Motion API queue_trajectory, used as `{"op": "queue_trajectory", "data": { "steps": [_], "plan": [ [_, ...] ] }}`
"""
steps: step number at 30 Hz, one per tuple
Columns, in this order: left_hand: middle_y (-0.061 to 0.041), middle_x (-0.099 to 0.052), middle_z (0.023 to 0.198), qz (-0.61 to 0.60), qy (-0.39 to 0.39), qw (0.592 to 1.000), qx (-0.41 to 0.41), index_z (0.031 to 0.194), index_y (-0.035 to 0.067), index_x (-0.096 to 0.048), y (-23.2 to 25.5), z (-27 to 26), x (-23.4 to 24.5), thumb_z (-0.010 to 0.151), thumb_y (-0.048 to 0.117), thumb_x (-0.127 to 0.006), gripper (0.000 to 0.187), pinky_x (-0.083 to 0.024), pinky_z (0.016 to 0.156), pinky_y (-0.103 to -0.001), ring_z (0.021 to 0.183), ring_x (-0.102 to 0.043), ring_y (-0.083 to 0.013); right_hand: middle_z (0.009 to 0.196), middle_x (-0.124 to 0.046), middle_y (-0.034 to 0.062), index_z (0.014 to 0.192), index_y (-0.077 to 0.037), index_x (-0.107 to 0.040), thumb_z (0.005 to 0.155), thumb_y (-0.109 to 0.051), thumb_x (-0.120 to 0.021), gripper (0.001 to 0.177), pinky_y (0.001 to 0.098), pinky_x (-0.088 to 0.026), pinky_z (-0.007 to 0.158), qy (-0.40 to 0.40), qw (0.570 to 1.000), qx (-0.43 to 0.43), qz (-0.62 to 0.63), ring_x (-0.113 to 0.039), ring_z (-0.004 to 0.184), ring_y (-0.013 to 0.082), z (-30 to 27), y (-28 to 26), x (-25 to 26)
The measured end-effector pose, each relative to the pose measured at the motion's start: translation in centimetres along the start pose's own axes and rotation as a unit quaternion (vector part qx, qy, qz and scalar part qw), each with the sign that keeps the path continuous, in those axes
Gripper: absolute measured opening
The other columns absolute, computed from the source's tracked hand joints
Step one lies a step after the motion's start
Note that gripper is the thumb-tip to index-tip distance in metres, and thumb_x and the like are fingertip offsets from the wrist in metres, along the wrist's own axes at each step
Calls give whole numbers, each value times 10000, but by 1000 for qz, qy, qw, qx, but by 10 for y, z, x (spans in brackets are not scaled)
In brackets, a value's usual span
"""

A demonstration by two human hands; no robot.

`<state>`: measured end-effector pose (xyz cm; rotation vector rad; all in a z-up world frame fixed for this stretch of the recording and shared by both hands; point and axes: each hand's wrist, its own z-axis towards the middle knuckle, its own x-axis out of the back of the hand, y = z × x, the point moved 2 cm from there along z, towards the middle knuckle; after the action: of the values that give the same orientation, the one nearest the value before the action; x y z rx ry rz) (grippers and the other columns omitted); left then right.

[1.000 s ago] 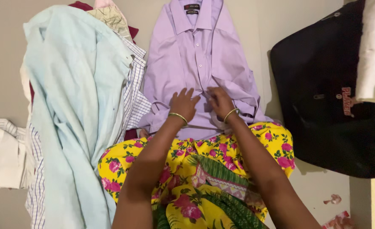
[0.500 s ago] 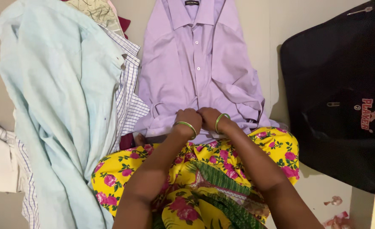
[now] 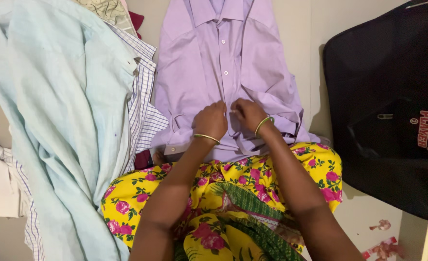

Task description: The person sits on the floor and buttons a light purple long-sleeved shirt laid out in front of them. They fasten the cuff buttons first, then proceed to button the placket from bottom to top, and finally button the collar. The shirt remains on the floor throughout the task.

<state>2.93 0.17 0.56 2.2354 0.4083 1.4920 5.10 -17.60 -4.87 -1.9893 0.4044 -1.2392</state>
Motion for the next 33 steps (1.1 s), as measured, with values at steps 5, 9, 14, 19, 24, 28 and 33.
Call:
{"op": "queue_trajectory", "data": {
  "steps": [5, 9, 14, 19, 24, 28, 33],
  "plan": [
    [-102, -719, 1022, -215, 122, 969, 0, 1075, 114, -636, -15, 8, -24, 821, 41, -576, 271, -565, 799, -443, 942, -709, -314, 967, -714, 176, 1215, -80, -608, 895, -111, -710, 337, 465, -540, 796, 49, 998, 19, 21, -687, 908, 371, 3, -10, 5],
    [-103, -716, 1016, -217, 136, 967, 0, 1070, 105, -654, -29, 12, -51, 822, 62, -624, 254, -551, 816, -451, 961, -696, -316, 937, -699, 174, 1241, -89, -595, 883, -139, -727, 385, 468, -529, 779, 31, 1000, 1, -1, -680, 886, 370, 3, -16, 2],
    [-101, -695, 959, -218, 120, 969, 13, 1037, 113, -692, -34, 15, -61, 846, 121, -652, 195, -553, 801, -438, 918, -698, -306, 961, -703, 172, 1219, -104, -604, 885, -145, -722, 357, 464, -531, 805, 28, 1000, -7, -4, -680, 916, 367, 4, -14, 1],
    [-117, -692, 983, -191, 99, 976, 23, 1067, 124, -726, -31, 15, -62, 869, 143, -660, 210, -544, 813, -443, 938, -689, -320, 992, -705, 174, 1215, -102, -610, 880, -132, -710, 351, 476, -523, 824, 24, 1000, -14, -9, -667, 962, 377, 3, -14, 0],
    [-121, -693, 1042, -206, 83, 975, 27, 1134, 101, -708, -32, 15, -65, 875, 172, -656, 273, -548, 840, -428, 960, -696, -301, 984, -710, 162, 1199, -98, -609, 870, -117, -720, 348, 462, -536, 811, 20, 1000, -6, -7, -686, 934, 356, 5, -11, -2],
    [-129, -688, 1037, -215, 84, 973, 29, 1188, 81, -692, -34, 17, -68, 876, 200, -669, 335, -548, 847, -419, 961, -695, -296, 941, -722, 152, 1211, -116, -628, 869, -107, -727, 356, 441, -548, 788, 20, 999, -19, 19, -699, 893, 338, 5, -14, 0],
    [-127, -689, 1071, -250, 67, 964, 64, 1234, 76, -679, -42, 23, -80, 865, 210, -667, 392, -551, 857, -393, 969, -711, -266, 946, -725, 149, 1262, -131, -625, 880, -94, -717, 395, 424, -557, 788, 27, 998, -36, 46, -706, 878, 330, 5, -17, 2]
  ]
}}
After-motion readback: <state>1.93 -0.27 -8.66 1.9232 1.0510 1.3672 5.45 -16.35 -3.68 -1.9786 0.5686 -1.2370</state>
